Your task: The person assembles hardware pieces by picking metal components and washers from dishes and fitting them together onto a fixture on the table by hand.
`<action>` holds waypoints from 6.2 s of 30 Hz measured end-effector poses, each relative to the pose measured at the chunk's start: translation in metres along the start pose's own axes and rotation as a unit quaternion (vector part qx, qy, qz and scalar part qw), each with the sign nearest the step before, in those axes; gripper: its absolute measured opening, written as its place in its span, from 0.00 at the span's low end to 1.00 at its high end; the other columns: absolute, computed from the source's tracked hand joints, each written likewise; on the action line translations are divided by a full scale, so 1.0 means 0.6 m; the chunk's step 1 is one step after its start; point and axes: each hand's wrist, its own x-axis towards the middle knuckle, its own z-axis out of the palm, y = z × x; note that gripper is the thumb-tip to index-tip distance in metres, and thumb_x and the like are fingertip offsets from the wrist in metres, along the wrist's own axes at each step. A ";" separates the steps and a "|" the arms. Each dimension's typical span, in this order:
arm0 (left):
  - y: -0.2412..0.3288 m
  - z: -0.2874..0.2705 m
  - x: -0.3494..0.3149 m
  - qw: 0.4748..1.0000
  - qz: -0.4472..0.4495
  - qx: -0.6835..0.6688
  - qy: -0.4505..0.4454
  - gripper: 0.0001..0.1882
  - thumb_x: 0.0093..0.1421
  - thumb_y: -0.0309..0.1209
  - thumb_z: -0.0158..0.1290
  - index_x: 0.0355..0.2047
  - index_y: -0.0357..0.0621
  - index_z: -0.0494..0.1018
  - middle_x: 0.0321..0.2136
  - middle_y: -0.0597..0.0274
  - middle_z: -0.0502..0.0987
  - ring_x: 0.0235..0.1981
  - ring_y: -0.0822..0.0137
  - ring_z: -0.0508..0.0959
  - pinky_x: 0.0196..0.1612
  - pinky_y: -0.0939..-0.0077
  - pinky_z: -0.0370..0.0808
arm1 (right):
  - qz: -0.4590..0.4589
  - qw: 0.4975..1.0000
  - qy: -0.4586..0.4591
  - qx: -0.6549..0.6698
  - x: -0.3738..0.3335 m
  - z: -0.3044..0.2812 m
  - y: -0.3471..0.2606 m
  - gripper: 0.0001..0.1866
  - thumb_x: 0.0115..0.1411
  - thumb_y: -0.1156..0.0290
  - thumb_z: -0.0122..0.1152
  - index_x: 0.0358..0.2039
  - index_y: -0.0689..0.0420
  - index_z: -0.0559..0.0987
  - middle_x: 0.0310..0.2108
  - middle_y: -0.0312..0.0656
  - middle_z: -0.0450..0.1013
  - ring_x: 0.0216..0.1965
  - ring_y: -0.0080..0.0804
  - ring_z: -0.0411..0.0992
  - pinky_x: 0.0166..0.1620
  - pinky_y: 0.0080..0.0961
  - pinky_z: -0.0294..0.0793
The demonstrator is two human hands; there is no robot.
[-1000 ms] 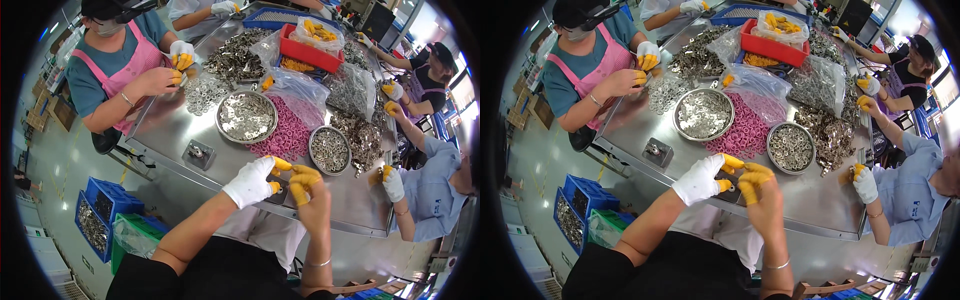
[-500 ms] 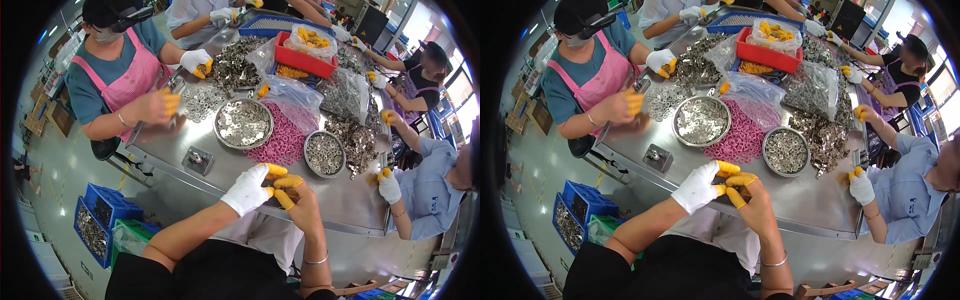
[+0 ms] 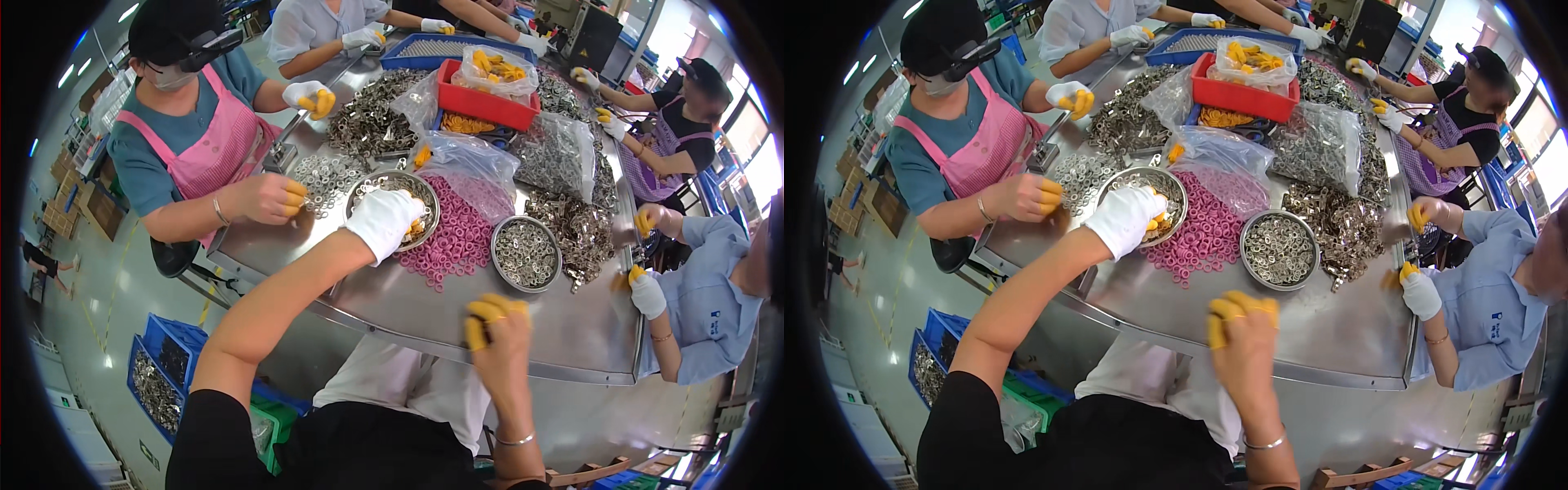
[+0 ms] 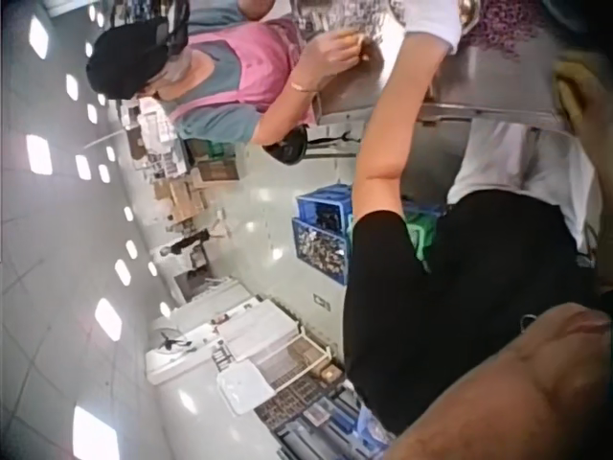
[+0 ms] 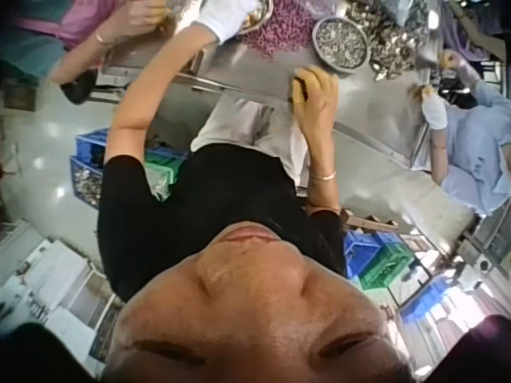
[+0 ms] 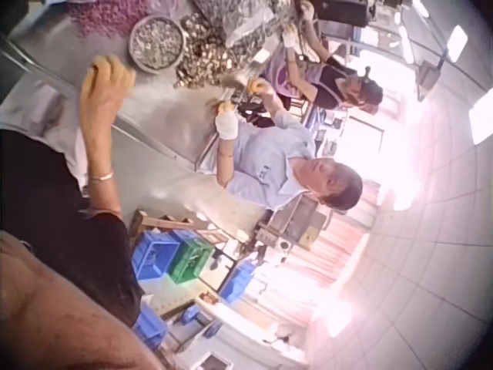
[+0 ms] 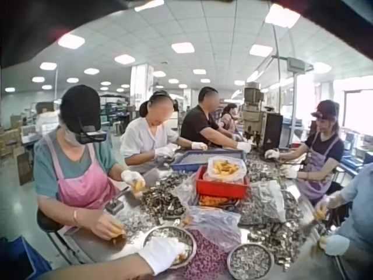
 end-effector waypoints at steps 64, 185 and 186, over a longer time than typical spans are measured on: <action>0.155 -0.046 -0.103 0.905 -0.156 -0.367 -0.147 0.08 0.49 0.22 0.57 0.32 0.41 0.78 0.42 0.57 0.79 0.39 0.55 0.79 0.46 0.68 0.76 | 0.200 0.971 -0.029 0.131 0.031 0.024 0.002 0.11 0.55 0.76 0.66 0.40 0.59 0.82 0.37 0.37 0.73 0.27 0.26 0.69 0.29 0.21 0.70; 0.131 -0.035 -0.073 0.935 0.007 -0.329 -0.135 0.10 0.54 0.31 0.54 0.35 0.42 0.74 0.38 0.51 0.76 0.35 0.51 0.77 0.41 0.63 0.74 | 0.174 0.931 -0.101 0.304 0.031 -0.007 -0.005 0.07 0.60 0.81 0.55 0.39 0.62 0.75 0.40 0.43 0.74 0.32 0.34 0.71 0.38 0.27 0.72; 0.133 -0.036 -0.070 0.934 0.003 -0.323 -0.151 0.10 0.53 0.32 0.54 0.35 0.41 0.74 0.38 0.51 0.76 0.36 0.51 0.77 0.41 0.62 0.74 | 0.176 0.931 -0.100 0.303 0.025 -0.011 -0.013 0.07 0.60 0.81 0.55 0.39 0.62 0.75 0.40 0.43 0.74 0.32 0.34 0.71 0.38 0.27 0.72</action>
